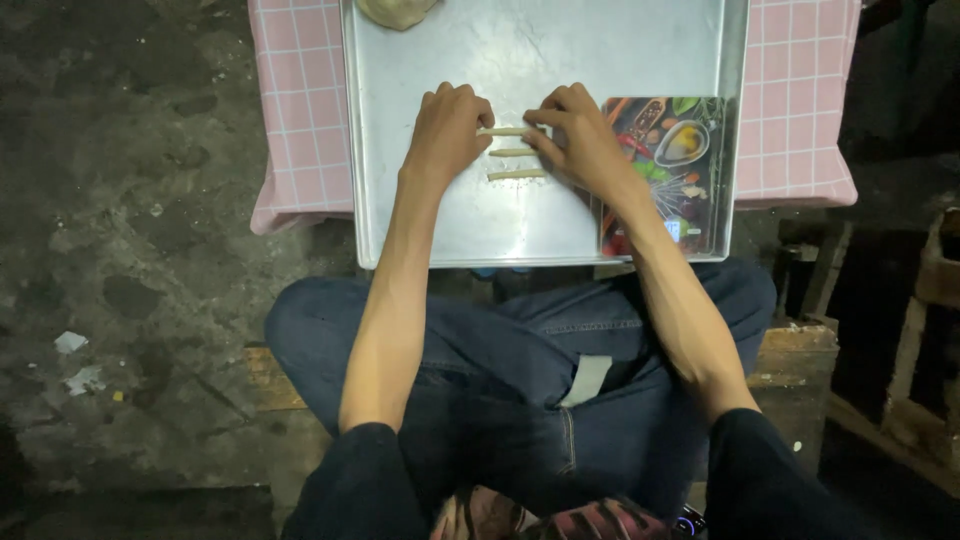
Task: Pinching small pieces of dough and rolling them into thin strips on a metal tray.
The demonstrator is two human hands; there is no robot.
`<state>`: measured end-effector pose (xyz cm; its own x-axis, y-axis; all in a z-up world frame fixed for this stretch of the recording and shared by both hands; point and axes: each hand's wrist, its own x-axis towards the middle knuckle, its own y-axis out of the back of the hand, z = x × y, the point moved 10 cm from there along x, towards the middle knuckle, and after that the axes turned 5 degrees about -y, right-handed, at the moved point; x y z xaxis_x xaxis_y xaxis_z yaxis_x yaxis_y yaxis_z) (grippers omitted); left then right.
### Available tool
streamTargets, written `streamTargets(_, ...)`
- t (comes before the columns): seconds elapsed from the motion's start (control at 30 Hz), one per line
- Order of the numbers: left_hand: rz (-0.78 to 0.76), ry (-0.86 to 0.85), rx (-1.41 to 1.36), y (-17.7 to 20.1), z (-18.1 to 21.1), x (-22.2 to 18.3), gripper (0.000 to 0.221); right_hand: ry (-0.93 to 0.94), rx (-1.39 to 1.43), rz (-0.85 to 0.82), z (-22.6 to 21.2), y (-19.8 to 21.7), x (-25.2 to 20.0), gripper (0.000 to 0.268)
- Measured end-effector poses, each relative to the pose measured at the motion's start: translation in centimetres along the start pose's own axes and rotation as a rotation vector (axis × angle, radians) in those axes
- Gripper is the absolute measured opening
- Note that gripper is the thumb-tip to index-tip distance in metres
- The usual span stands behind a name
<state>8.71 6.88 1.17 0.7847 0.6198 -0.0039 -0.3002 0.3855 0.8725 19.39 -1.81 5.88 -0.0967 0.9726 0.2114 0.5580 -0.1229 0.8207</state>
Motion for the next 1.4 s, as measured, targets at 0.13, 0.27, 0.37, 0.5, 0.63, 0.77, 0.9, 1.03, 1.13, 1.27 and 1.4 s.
streamTargets(0.13,-0.003,0.002,0.015,0.0,0.0,0.1,0.007,0.029,0.079,-0.007,-1.7,-0.8,0.9,0.021)
streamTargets(0.27,0.019,0.001,0.006,-0.2,-0.4,0.1,0.007,0.085,0.105,0.023,-2.7,-2.0,1.6,0.014)
streamTargets(0.37,0.025,0.003,-0.005,0.2,-0.4,0.1,0.008,0.097,0.121,0.063,-2.9,-2.0,2.0,0.016)
streamTargets(0.5,0.014,0.019,-0.026,0.0,-0.6,0.2,0.006,0.082,0.132,0.071,-2.9,-2.0,2.1,0.014)
streamTargets(0.63,0.042,-0.019,0.014,0.4,-0.2,0.3,0.010,0.148,0.045,0.114,-3.2,-2.1,1.9,0.013)
streamTargets(0.77,0.044,0.012,-0.019,0.9,-0.2,0.1,0.011,0.139,-0.003,0.120,-3.7,-2.2,1.8,0.016)
streamTargets(0.9,0.061,0.058,-0.064,2.1,-0.6,-0.3,0.010,0.148,-0.037,0.141,-3.8,-2.2,1.6,0.015)
streamTargets(1.03,0.120,0.094,0.005,2.8,-2.4,-0.5,0.014,0.163,-0.009,0.112,-3.8,-2.0,1.7,0.011)
streamTargets(1.13,0.174,0.031,0.024,3.0,-1.5,-0.1,0.008,0.116,0.084,0.017,-3.4,-1.2,1.7,0.016)
streamTargets(1.27,0.176,-0.019,0.040,1.3,-1.4,0.6,0.023,0.029,0.068,-0.039,-0.8,0.0,1.3,0.020)
streamTargets(1.4,0.152,-0.033,0.044,1.7,-0.5,0.3,0.022,-0.042,0.004,-0.069,0.6,0.7,0.2,0.018)
